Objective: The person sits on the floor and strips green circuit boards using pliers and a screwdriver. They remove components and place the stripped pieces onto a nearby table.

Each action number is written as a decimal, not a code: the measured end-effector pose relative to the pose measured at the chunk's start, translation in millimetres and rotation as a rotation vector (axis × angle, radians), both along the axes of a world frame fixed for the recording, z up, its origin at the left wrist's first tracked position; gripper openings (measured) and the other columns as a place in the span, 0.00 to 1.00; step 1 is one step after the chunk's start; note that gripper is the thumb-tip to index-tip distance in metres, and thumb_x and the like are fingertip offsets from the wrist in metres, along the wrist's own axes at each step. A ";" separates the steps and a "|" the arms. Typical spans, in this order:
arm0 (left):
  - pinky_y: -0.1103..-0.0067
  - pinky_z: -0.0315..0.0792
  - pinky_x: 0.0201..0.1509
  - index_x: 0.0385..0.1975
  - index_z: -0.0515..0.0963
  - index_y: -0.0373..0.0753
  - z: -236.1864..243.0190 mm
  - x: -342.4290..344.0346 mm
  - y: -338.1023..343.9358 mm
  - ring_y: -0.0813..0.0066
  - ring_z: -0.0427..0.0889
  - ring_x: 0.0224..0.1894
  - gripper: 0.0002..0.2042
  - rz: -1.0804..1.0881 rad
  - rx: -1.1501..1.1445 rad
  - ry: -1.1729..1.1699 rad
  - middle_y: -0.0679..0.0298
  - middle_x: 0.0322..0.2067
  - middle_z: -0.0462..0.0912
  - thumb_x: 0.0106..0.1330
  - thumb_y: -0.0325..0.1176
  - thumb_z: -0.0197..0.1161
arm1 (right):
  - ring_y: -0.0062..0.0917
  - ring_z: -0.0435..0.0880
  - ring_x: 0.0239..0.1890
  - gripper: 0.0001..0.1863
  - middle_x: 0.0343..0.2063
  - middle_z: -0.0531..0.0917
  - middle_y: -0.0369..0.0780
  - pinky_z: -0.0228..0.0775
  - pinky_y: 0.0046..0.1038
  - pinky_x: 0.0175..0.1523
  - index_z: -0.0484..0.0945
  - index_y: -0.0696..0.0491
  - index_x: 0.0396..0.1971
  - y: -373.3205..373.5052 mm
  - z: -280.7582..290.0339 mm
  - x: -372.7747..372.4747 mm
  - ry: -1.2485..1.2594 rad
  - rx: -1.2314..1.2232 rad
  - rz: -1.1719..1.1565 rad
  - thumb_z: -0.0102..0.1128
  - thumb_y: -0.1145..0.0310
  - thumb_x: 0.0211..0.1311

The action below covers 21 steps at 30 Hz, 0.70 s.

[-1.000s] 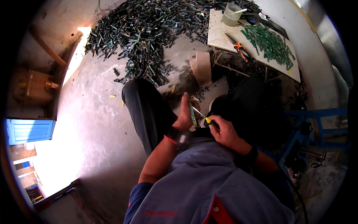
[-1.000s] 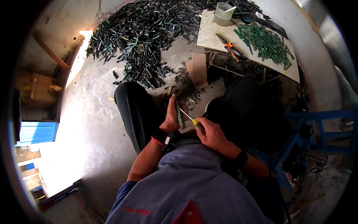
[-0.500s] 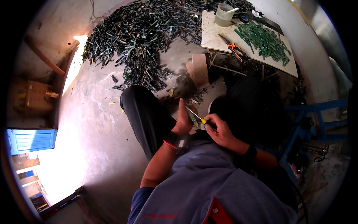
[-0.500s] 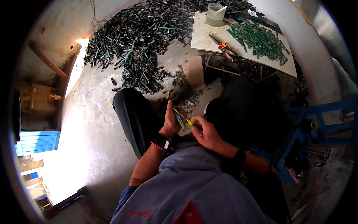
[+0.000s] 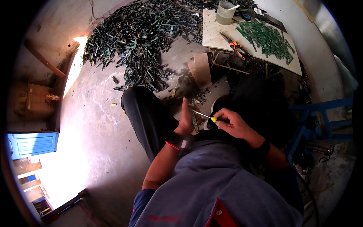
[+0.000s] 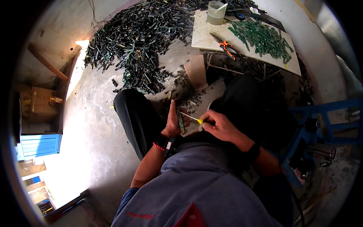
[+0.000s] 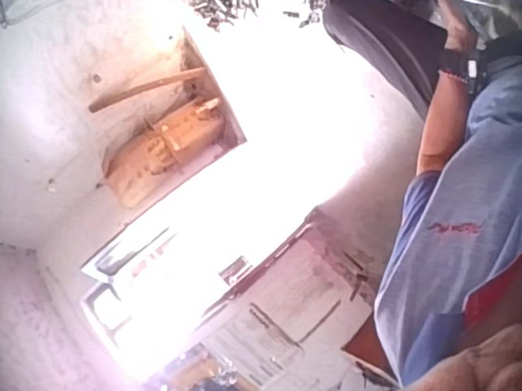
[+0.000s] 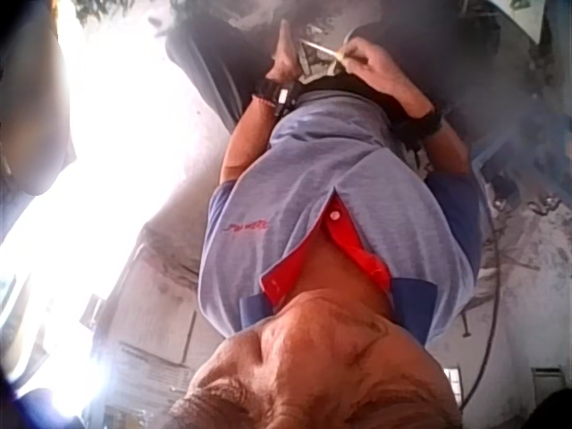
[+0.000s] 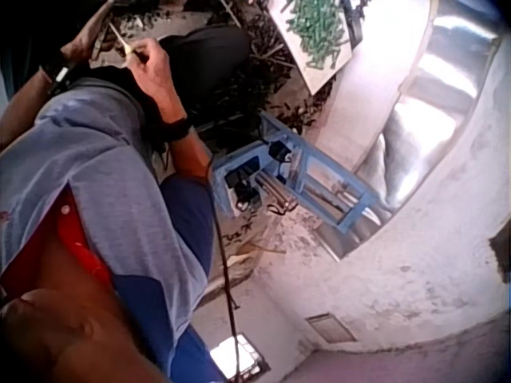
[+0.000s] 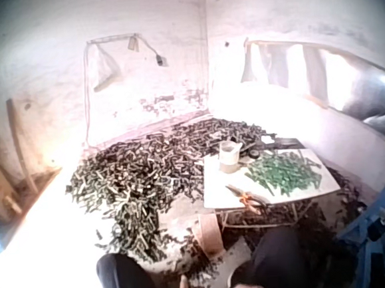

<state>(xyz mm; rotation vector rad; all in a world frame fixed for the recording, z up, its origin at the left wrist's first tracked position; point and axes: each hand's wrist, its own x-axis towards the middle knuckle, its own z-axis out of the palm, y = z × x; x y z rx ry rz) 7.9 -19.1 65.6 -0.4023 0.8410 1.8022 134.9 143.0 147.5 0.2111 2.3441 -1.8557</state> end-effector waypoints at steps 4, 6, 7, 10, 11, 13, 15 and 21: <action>0.80 0.49 0.15 0.14 0.63 0.45 12.2 0.0 3.3 0.77 0.57 0.12 0.30 -0.007 -0.053 -0.031 0.71 0.10 0.57 0.60 0.68 0.43 | 0.16 0.76 0.31 0.09 0.28 0.79 0.37 0.68 0.19 0.37 0.70 0.59 0.40 15.8 -1.6 -10.2 -0.009 -0.049 0.087 0.55 0.76 0.60; 0.80 0.50 0.15 0.14 0.63 0.45 12.2 0.6 5.3 0.77 0.57 0.12 0.30 -0.009 -0.108 -0.031 0.71 0.10 0.58 0.60 0.69 0.43 | 0.14 0.76 0.31 0.09 0.28 0.79 0.36 0.68 0.19 0.38 0.69 0.59 0.40 20.4 -1.3 -15.3 0.040 0.012 0.135 0.53 0.76 0.61; 0.80 0.50 0.15 0.14 0.63 0.46 12.0 0.5 5.7 0.77 0.58 0.12 0.30 -0.010 -0.135 -0.030 0.71 0.10 0.58 0.60 0.69 0.43 | 0.15 0.76 0.31 0.08 0.28 0.79 0.37 0.69 0.21 0.38 0.70 0.60 0.39 21.9 -4.5 -16.6 0.076 0.119 0.141 0.53 0.76 0.61; 0.81 0.51 0.15 0.14 0.63 0.46 7.9 -0.1 2.3 0.77 0.58 0.13 0.30 -0.060 -0.100 -0.019 0.71 0.11 0.58 0.60 0.68 0.43 | 0.14 0.74 0.28 0.07 0.27 0.78 0.36 0.67 0.19 0.33 0.71 0.60 0.38 28.0 -11.3 -18.1 0.039 -0.016 0.140 0.53 0.75 0.61; 0.81 0.51 0.15 0.14 0.63 0.46 5.7 -0.2 0.9 0.77 0.58 0.13 0.30 -0.081 -0.081 -0.025 0.71 0.11 0.58 0.60 0.68 0.43 | 0.13 0.73 0.27 0.07 0.26 0.77 0.36 0.65 0.18 0.31 0.71 0.59 0.38 30.1 -11.1 -18.8 -0.017 -0.082 0.138 0.53 0.74 0.61; 0.81 0.50 0.15 0.14 0.63 0.46 2.3 -0.3 -0.8 0.77 0.58 0.13 0.30 -0.126 -0.043 -0.037 0.71 0.11 0.57 0.60 0.69 0.43 | 0.12 0.71 0.25 0.08 0.25 0.76 0.36 0.62 0.15 0.27 0.72 0.59 0.38 33.3 -10.5 -19.5 -0.127 -0.213 0.134 0.54 0.73 0.61; 0.81 0.50 0.14 0.14 0.62 0.46 4.3 -0.7 0.9 0.77 0.58 0.12 0.30 -0.123 -0.046 -0.061 0.72 0.11 0.57 0.59 0.69 0.43 | 0.11 0.68 0.22 0.08 0.24 0.75 0.36 0.57 0.13 0.23 0.72 0.58 0.38 33.3 -13.9 -18.0 -0.189 -0.301 0.080 0.53 0.72 0.61; 0.81 0.49 0.14 0.12 0.60 0.47 6.5 -2.9 1.7 0.77 0.56 0.12 0.30 -0.130 -0.040 -0.128 0.73 0.11 0.54 0.59 0.69 0.43 | 0.09 0.59 0.14 0.06 0.23 0.74 0.37 0.50 0.12 0.18 0.71 0.57 0.37 39.7 -15.8 -20.9 -0.492 -0.697 -0.014 0.49 0.72 0.63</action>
